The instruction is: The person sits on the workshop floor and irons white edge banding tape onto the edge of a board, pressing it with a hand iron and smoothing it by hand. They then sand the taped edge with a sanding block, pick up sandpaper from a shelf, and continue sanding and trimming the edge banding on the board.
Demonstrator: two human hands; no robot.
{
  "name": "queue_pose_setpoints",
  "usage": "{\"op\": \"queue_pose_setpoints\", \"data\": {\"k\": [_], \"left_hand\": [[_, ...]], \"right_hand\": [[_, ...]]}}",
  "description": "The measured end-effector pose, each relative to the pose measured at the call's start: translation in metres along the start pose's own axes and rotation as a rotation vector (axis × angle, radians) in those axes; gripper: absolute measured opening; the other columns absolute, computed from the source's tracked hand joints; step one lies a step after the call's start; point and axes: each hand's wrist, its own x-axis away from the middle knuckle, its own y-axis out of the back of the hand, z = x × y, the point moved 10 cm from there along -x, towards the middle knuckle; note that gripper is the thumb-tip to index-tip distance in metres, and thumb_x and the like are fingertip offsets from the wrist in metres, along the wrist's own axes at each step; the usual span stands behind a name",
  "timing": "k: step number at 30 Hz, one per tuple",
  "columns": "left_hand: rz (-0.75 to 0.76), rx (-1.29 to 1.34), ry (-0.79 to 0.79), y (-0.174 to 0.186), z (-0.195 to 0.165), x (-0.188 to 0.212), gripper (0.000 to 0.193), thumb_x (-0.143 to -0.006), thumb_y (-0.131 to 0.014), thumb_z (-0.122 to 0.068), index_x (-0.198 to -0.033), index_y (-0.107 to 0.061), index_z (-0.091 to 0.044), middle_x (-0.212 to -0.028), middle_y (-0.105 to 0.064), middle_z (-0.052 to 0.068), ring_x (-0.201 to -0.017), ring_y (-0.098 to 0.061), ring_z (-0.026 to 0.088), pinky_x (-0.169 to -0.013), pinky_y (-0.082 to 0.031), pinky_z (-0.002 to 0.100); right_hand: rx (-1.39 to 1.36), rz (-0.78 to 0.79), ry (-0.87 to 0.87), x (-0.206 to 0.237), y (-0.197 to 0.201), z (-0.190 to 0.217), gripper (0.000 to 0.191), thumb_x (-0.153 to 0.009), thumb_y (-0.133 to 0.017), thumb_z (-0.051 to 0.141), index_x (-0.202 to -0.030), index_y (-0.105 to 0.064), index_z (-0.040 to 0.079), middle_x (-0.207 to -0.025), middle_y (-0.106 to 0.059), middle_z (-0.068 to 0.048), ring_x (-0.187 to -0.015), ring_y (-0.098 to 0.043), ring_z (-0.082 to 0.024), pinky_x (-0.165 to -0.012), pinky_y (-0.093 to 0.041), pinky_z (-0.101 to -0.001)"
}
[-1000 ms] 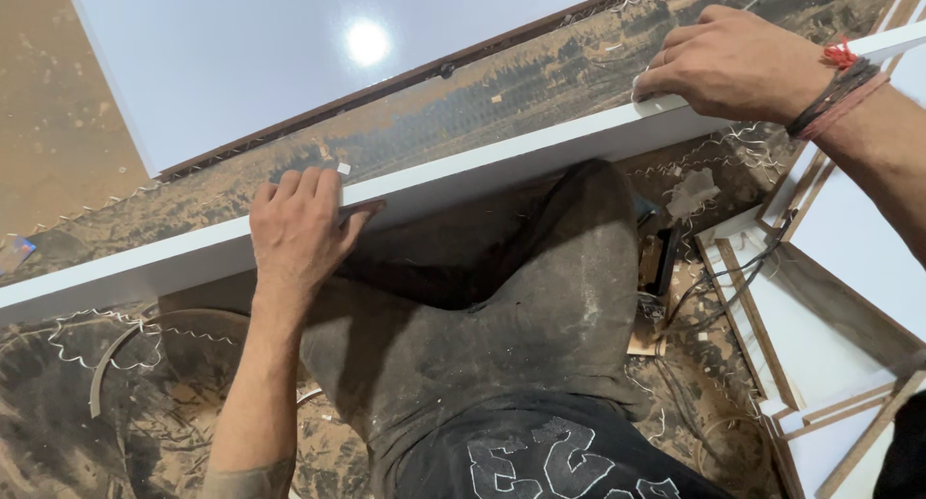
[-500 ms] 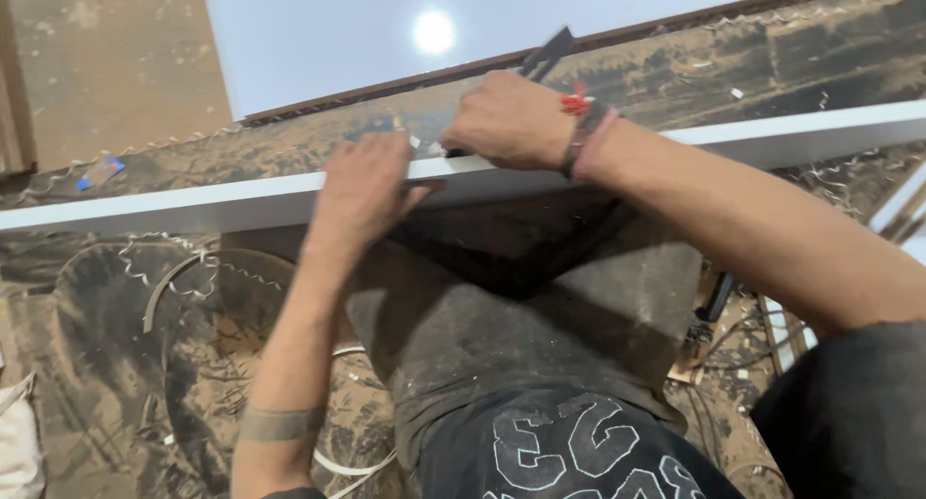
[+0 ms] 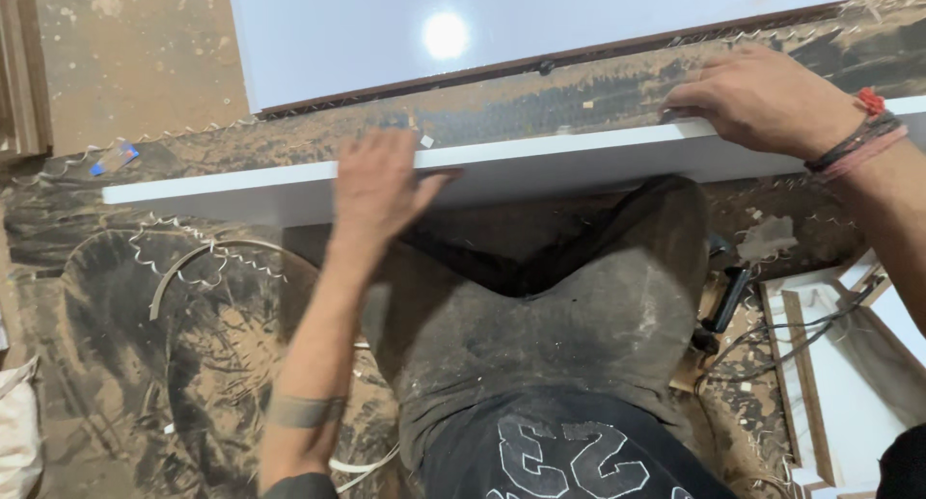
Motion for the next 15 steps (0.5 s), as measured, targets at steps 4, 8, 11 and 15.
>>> {"op": "queue_pose_setpoints", "data": {"k": [4,8,11,15], "left_hand": [[-0.112,0.069,-0.048,-0.001,-0.072,-0.035,0.058,-0.08,-0.08,-0.063,-0.086,-0.058,-0.009,-0.081,-0.064,0.009,-0.081,-0.063,0.026,-0.075,-0.044,0.043],[-0.118,0.116,-0.067,-0.006,-0.109,-0.056,0.054,-0.08,-0.082,-0.058,-0.086,-0.058,-0.01,-0.079,-0.061,0.006,-0.079,-0.061,0.025,-0.067,-0.041,0.04],[-0.132,0.116,-0.077,-0.006,-0.115,-0.061,0.056,-0.08,-0.081,-0.06,-0.085,-0.058,-0.01,-0.076,-0.059,0.006,-0.076,-0.06,0.024,-0.065,-0.04,0.04],[-0.112,0.107,-0.069,-0.008,-0.113,-0.06,0.057,-0.079,-0.081,-0.062,-0.083,-0.057,-0.01,-0.074,-0.058,0.006,-0.074,-0.058,0.024,-0.065,-0.039,0.04]], "right_hand": [[0.113,0.077,-0.014,0.015,-0.012,-0.02,0.04,-0.081,-0.062,0.008,-0.118,-0.072,0.021,-0.105,-0.075,-0.003,-0.11,-0.068,-0.024,-0.093,-0.053,-0.0418],[0.08,0.04,0.004,0.031,-0.014,-0.037,0.042,-0.082,-0.06,0.006,-0.119,-0.073,0.021,-0.113,-0.074,-0.004,-0.113,-0.068,-0.022,-0.095,-0.053,-0.0398],[0.066,0.005,0.002,0.041,-0.008,-0.043,0.041,-0.084,-0.059,0.004,-0.119,-0.073,0.021,-0.116,-0.075,-0.003,-0.114,-0.068,-0.021,-0.096,-0.052,-0.0397],[0.12,0.111,-0.047,0.039,-0.009,-0.043,0.034,-0.092,-0.061,0.01,-0.12,-0.074,0.026,-0.108,-0.075,0.0,-0.111,-0.069,-0.018,-0.095,-0.05,-0.0382]]}}
